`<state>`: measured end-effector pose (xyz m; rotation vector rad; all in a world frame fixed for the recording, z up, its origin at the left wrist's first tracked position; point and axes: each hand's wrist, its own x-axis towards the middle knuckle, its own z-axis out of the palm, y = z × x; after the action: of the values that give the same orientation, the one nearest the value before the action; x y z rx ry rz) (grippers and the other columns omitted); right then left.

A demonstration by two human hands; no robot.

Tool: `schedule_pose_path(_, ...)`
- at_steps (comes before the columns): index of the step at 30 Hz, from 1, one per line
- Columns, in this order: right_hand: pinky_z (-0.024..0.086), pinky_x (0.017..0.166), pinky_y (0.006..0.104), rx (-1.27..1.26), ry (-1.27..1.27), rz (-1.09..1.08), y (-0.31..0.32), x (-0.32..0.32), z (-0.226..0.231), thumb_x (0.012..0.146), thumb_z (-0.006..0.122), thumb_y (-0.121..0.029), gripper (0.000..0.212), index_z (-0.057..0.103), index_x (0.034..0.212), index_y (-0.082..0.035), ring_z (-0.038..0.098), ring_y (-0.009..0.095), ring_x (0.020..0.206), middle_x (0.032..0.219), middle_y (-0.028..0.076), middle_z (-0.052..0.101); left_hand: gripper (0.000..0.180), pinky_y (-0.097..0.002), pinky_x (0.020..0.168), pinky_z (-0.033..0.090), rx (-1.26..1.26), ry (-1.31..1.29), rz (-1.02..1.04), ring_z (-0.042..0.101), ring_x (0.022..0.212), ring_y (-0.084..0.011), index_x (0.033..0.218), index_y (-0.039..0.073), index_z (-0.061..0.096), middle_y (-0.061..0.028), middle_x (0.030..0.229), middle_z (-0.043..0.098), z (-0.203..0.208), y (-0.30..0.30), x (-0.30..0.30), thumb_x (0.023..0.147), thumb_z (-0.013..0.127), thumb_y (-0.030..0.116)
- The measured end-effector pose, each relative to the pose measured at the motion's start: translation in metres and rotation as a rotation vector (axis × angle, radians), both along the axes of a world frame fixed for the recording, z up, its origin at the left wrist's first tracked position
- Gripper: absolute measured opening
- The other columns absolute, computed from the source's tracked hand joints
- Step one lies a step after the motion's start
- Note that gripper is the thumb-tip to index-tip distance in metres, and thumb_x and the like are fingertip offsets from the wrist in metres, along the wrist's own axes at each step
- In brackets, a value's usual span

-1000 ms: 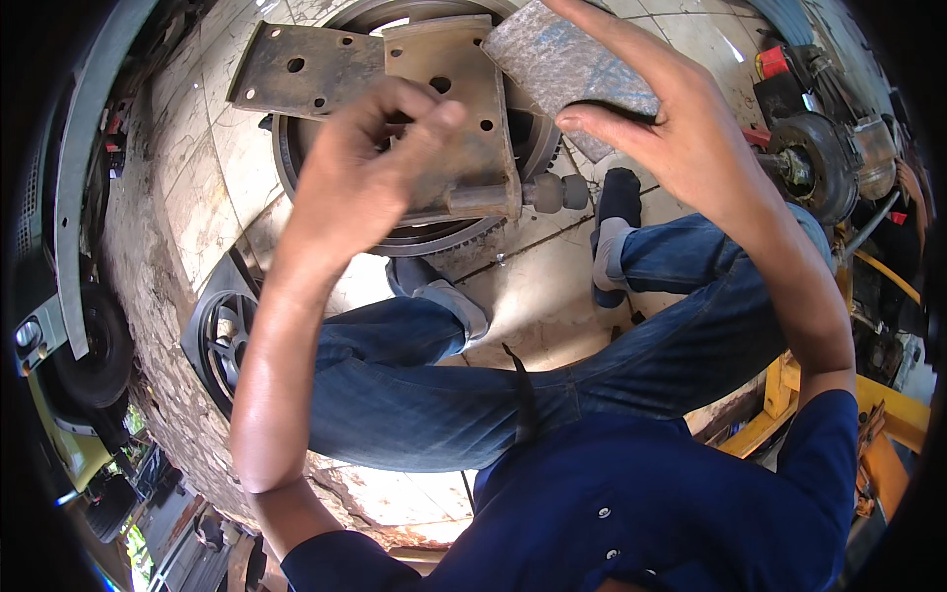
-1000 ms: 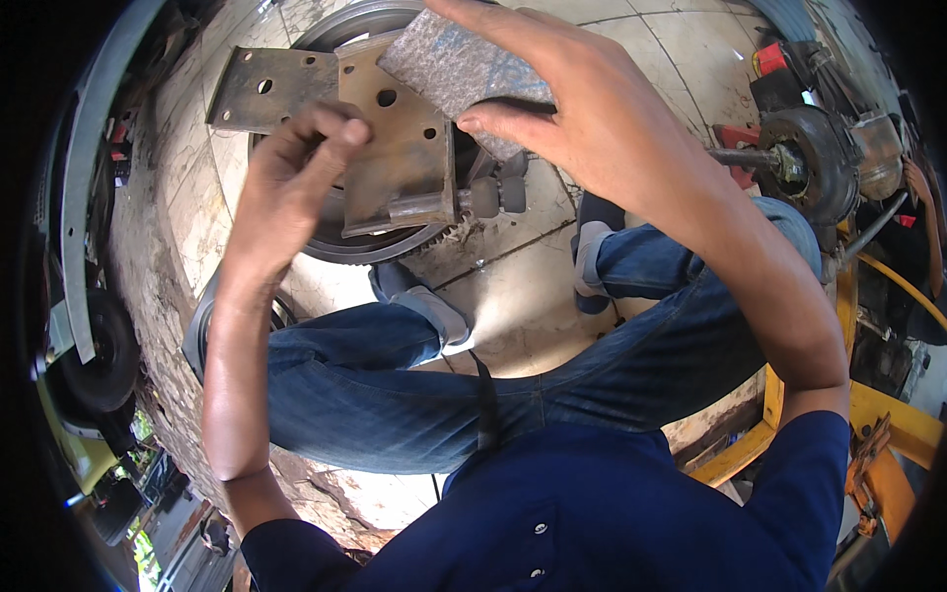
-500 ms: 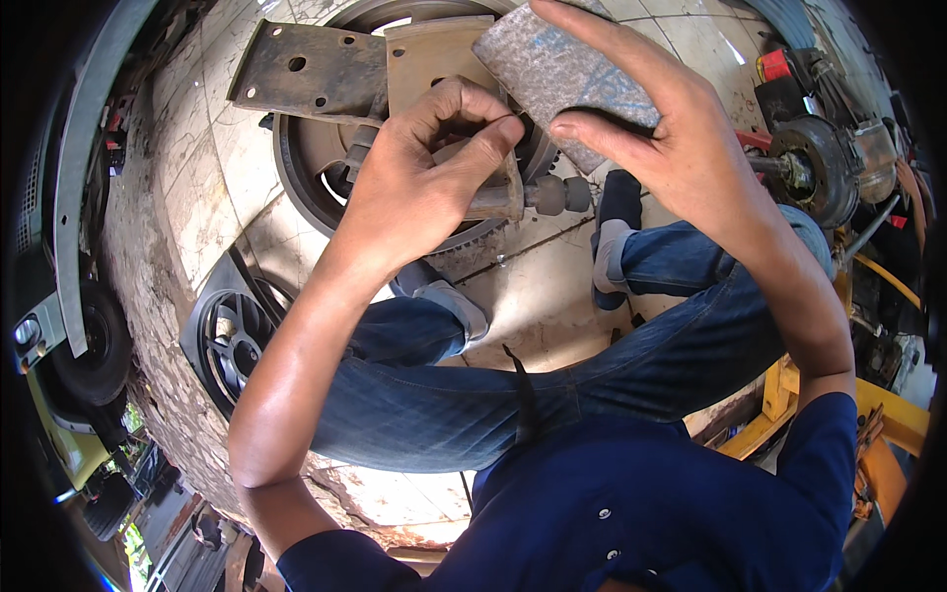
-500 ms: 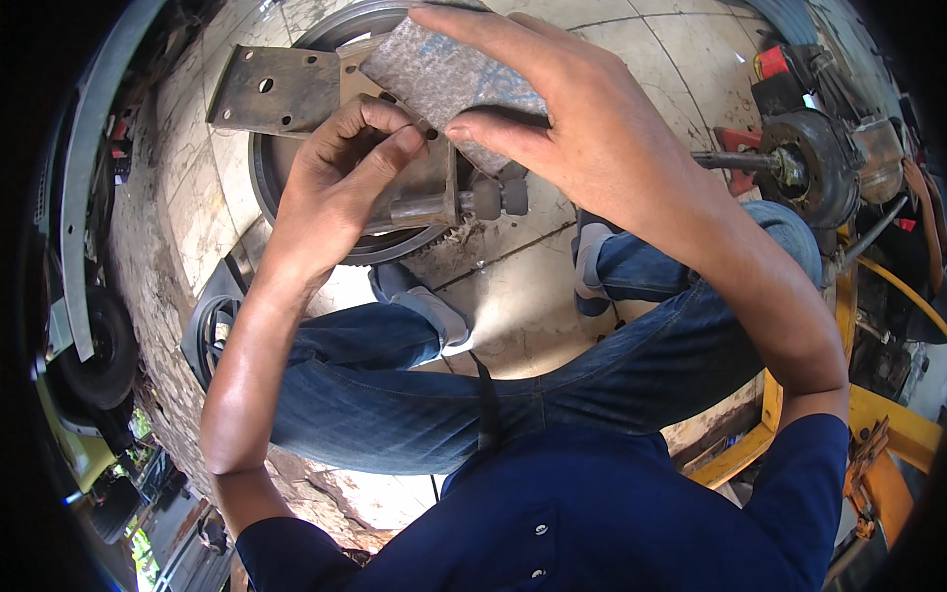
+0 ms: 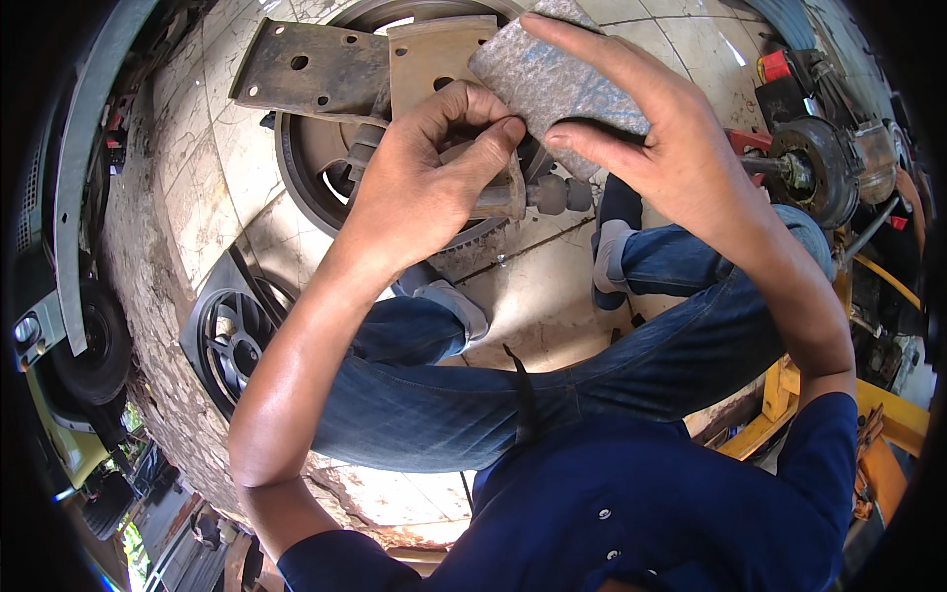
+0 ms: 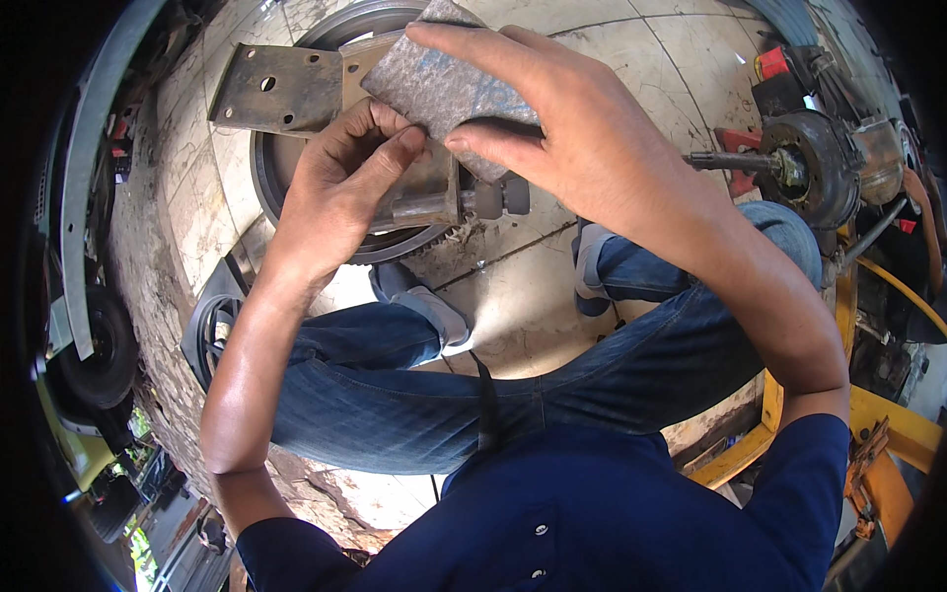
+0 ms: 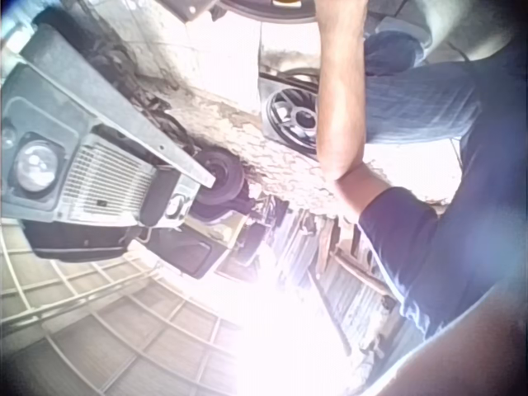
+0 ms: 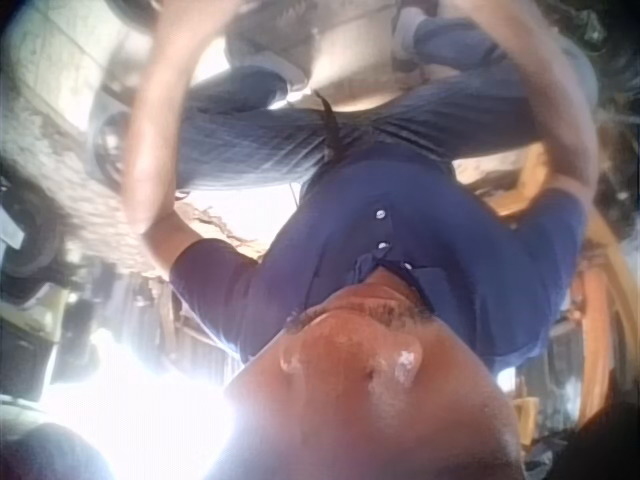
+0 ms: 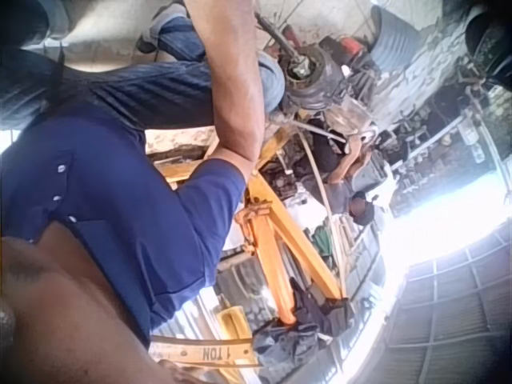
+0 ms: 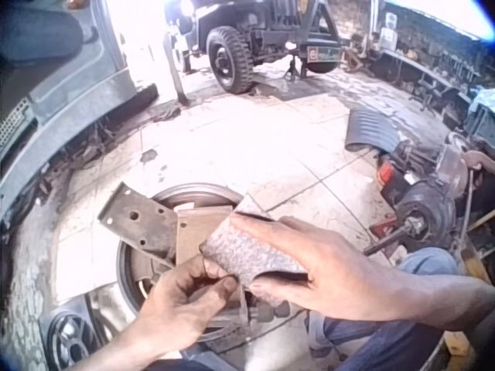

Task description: The person sits on the floor and uses a sanding block to scrub the surface of a metal brake assembly. They repeatedly rub the sanding block over the metal plates and edges, flipping the block to use different sides.

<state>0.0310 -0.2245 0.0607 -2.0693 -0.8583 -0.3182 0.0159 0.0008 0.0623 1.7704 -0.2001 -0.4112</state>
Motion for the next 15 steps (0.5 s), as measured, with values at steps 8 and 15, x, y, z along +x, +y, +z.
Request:
schedule_pose_path(8, 0.052, 0.095, 0.0401, -0.148, 0.129, -0.042, -0.007, 0.004, 0.026, 0.089, 0.074, -0.011, 0.068, 0.046, 0.151, -0.010, 0.064, 0.032, 0.114, 0.128, 0.020, 0.062, 0.017, -0.0259, 0.077, 0.050, 0.059, -0.008, 0.026, 0.060, 0.083, -0.0069, 0.102, 0.003, 0.067, -0.0026, 0.090, 0.067, -0.006, 0.007, 0.001, 0.099, 0.064, 0.020)
schedule_pose_path(15, 0.053, 0.085, 0.0371, -0.233, 0.068, -0.037, -0.005, 0.000, 0.040, 0.089, 0.075, -0.013, 0.069, 0.046, 0.152, -0.009, 0.064, 0.029, 0.098, 0.112, 0.016, 0.061, 0.021, -0.0253, 0.075, 0.051, -0.019, -0.194, 0.095, 0.064, 0.081, -0.0079, 0.098, 0.004, 0.067, -0.0018, 0.084, 0.068, -0.001, -0.004, -0.001, 0.096, 0.072, 0.025)
